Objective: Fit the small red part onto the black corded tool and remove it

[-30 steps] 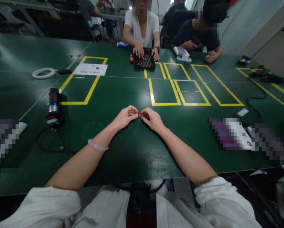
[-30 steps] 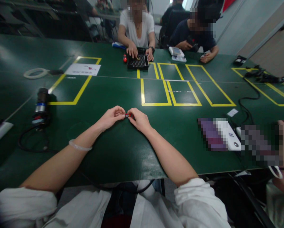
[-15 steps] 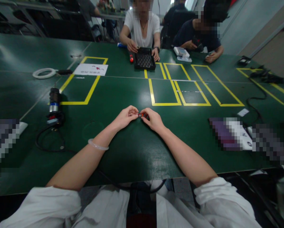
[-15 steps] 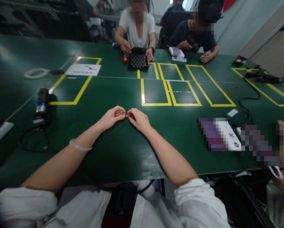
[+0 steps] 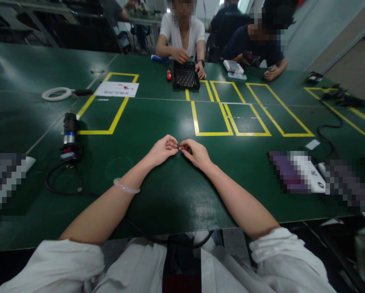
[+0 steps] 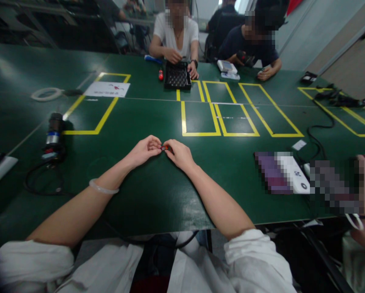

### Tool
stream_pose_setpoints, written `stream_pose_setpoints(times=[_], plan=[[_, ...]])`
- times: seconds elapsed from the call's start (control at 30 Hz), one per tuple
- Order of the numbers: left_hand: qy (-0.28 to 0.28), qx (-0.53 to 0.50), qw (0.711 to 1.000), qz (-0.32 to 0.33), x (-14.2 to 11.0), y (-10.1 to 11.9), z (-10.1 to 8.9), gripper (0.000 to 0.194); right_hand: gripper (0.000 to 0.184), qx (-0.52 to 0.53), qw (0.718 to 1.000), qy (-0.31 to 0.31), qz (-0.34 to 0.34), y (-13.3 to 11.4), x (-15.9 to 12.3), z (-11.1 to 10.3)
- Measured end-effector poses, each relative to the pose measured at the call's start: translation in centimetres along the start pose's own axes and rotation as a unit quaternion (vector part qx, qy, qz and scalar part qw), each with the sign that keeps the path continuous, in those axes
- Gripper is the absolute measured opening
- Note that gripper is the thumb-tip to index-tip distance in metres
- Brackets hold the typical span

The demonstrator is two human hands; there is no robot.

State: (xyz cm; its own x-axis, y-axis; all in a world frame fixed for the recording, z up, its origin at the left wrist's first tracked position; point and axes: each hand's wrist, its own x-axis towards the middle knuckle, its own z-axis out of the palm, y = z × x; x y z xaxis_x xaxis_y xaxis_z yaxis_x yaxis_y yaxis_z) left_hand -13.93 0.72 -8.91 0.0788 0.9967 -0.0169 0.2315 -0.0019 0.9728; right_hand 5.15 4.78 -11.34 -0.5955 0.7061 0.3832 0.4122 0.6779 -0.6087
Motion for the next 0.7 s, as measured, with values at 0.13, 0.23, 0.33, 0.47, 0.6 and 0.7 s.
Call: stream_pose_setpoints(times=[0.13, 0.23, 0.33, 0.47, 0.6, 0.7], plan=[[0.01, 0.003, 1.0, -0.008, 0.0, 0.2, 0.0, 0.035, 0.016, -0.009, 1.0, -0.002, -0.003, -0.1, 0.0, 0.0], [0.015, 0.003, 1.0, -0.016, 0.1, 0.1, 0.0, 0.036, 0.016, -0.011, 1.0, -0.004, -0.005, -0.1, 0.0, 0.0], [0.013, -0.003, 1.0, -0.014, 0.1, -0.3, 0.0, 0.037, 0.017, -0.01, 1.0, -0.003, 0.0, 0.0, 0.0, 0.0], [-0.013, -0.016, 1.0, -0.004, 0.3, -0.5, -0.2, 0.038, 0.015, 0.032, 0.999, 0.003, 0.019, 0.2, 0.1, 0.2], [-0.039, 0.028, 0.999, -0.002, 0.1, 0.5, -1.4, 0.042, 0.013, 0.131, 0.99, 0.008, 0.057, 0.4, 0.3, 0.2], [-0.044, 0.114, 0.992, -0.007, -0.7, 1.4, -3.6, 0.047, 0.017, 0.192, 0.978, 0.004, 0.083, 0.6, 0.5, 0.2]])
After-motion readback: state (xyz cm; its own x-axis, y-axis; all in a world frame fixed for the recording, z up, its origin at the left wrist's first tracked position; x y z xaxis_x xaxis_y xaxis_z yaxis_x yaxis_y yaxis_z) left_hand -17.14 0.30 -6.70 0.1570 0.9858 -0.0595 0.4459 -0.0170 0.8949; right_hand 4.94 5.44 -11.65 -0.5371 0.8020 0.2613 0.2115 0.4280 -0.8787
